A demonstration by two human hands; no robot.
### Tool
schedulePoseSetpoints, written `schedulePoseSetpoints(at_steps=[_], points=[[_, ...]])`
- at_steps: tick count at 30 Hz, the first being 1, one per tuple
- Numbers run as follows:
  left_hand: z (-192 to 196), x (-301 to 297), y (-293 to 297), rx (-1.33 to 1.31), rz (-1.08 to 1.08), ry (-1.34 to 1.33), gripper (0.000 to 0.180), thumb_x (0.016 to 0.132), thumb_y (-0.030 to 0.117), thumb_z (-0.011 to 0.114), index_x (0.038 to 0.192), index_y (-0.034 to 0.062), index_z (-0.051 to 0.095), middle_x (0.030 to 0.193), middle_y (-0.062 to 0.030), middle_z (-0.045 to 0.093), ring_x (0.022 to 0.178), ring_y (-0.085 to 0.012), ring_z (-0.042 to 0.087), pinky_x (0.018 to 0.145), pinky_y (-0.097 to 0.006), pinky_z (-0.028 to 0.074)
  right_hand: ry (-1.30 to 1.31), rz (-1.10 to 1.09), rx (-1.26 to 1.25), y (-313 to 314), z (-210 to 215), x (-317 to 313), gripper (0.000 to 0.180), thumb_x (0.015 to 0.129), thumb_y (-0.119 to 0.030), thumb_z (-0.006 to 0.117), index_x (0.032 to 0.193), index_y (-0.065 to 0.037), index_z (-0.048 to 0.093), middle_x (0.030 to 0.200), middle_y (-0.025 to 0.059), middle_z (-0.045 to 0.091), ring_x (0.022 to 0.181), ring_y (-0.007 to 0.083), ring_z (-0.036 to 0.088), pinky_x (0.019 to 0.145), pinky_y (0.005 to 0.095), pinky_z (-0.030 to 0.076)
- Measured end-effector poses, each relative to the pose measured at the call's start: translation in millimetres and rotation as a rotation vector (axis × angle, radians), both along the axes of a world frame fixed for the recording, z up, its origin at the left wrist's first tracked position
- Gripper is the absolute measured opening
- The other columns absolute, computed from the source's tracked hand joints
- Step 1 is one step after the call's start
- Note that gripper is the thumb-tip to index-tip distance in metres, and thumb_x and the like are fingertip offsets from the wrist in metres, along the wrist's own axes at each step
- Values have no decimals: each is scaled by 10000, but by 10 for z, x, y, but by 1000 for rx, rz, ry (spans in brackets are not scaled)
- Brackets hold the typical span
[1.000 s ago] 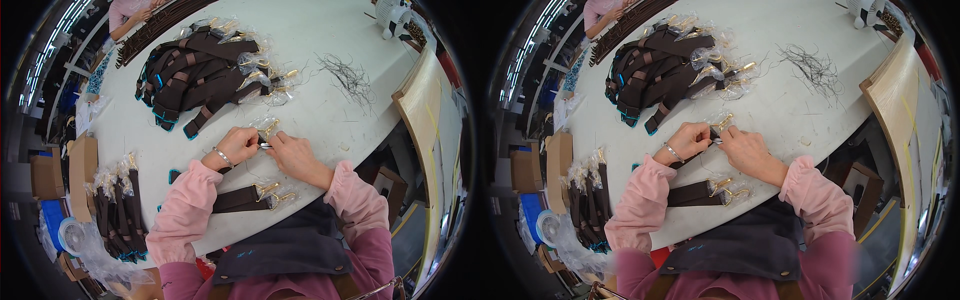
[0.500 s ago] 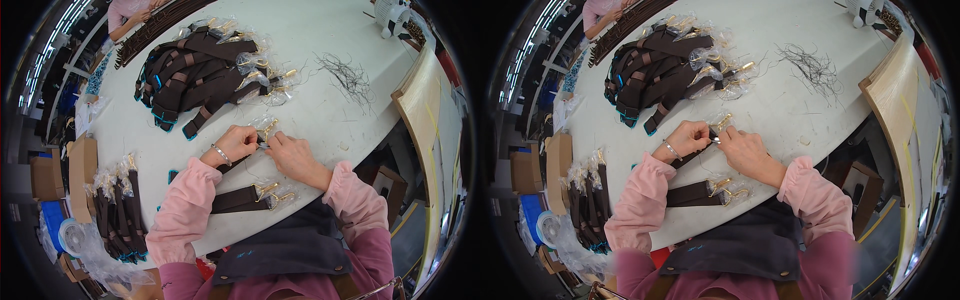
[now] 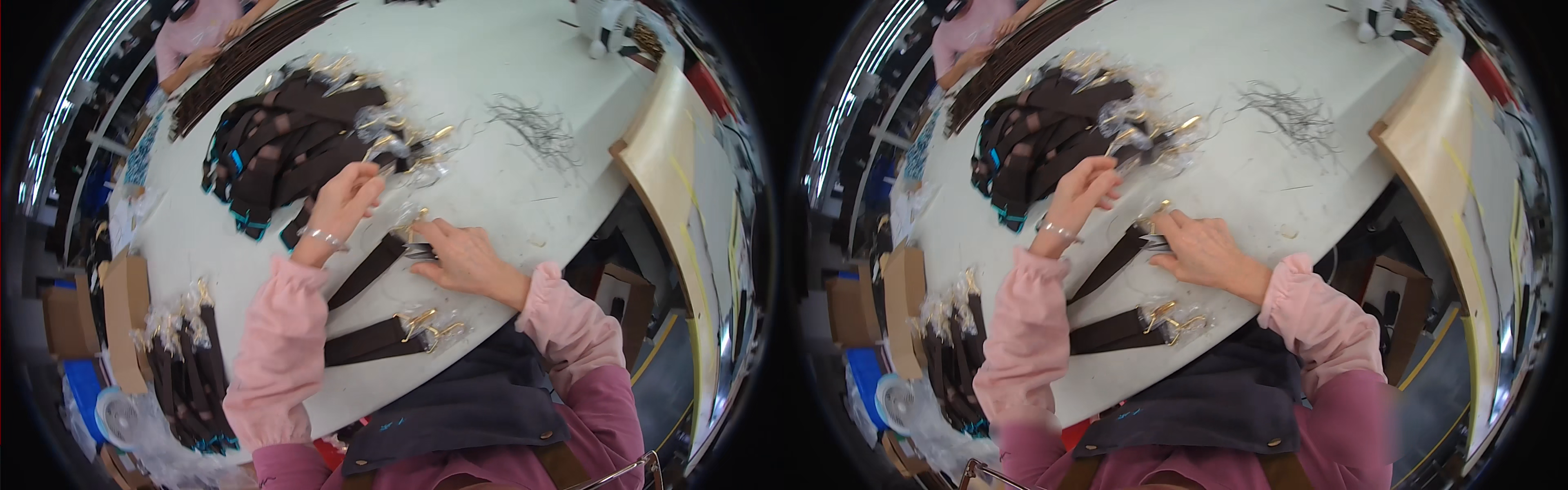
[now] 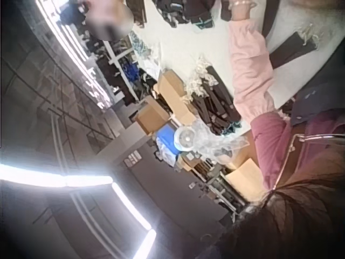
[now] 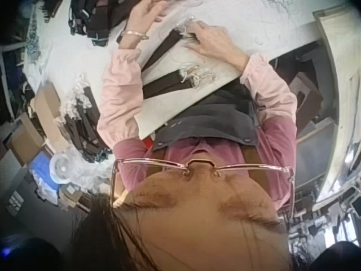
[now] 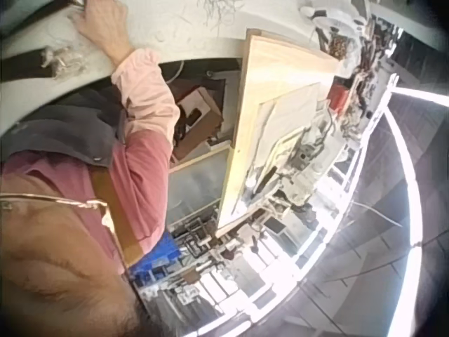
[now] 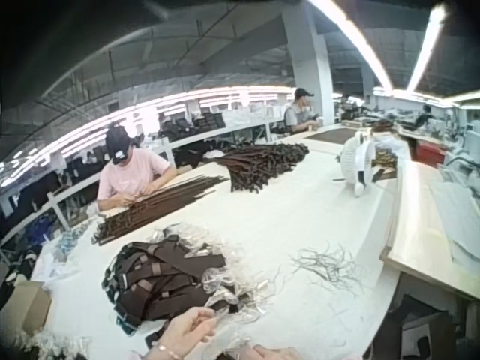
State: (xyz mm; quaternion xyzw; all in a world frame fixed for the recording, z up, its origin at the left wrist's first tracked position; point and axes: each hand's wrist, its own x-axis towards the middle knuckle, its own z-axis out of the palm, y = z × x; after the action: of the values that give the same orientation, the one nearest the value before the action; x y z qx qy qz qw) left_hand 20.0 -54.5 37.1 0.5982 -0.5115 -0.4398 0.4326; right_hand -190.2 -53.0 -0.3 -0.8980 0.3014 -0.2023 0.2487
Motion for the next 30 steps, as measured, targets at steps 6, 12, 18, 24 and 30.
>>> schedulePoseSetpoints(at_steps=[6,12,18,24,30], points=[[-230,21,535,-218,-374,-963,458,661,289,743,959,25,517,827,-122,576,727,-291,577,628,-363,456,165,-5,-40,-305,-150,53,348,742,-213,644,1018,-61,497,724,113,611,660,313,619,537,425,456],[-385,-96,854,-216,-399,-1171,387,686,228,717,945,26,513,850,-138,560,794,-342,567,637,-409,464,-46,29,-142,-316,-287,9,241,739,-201,648,862,-29,532,735,136,600,699,304,618,604,418,462],[-193,65,713,13,-233,-621,118,782,88,619,809,-26,599,621,-85,551,562,-123,511,538,-263,414,-15,28,78,-355,-92,21,258,722,-251,606,818,-13,575,728,176,601,687,333,604,613,435,468],[-539,113,485,-142,-171,-769,129,808,119,581,770,-2,557,694,-197,575,655,-366,567,574,-396,424,154,-193,42,-578,-115,13,279,750,-306,577,808,-35,613,751,153,613,711,334,602,622,430,468],[-692,58,710,-224,-73,-1004,103,845,148,540,833,60,489,768,-132,591,620,-365,580,542,-453,455,57,-27,64,-289,-103,22,252,761,-286,638,853,-55,597,835,101,546,753,302,584,646,404,459]])
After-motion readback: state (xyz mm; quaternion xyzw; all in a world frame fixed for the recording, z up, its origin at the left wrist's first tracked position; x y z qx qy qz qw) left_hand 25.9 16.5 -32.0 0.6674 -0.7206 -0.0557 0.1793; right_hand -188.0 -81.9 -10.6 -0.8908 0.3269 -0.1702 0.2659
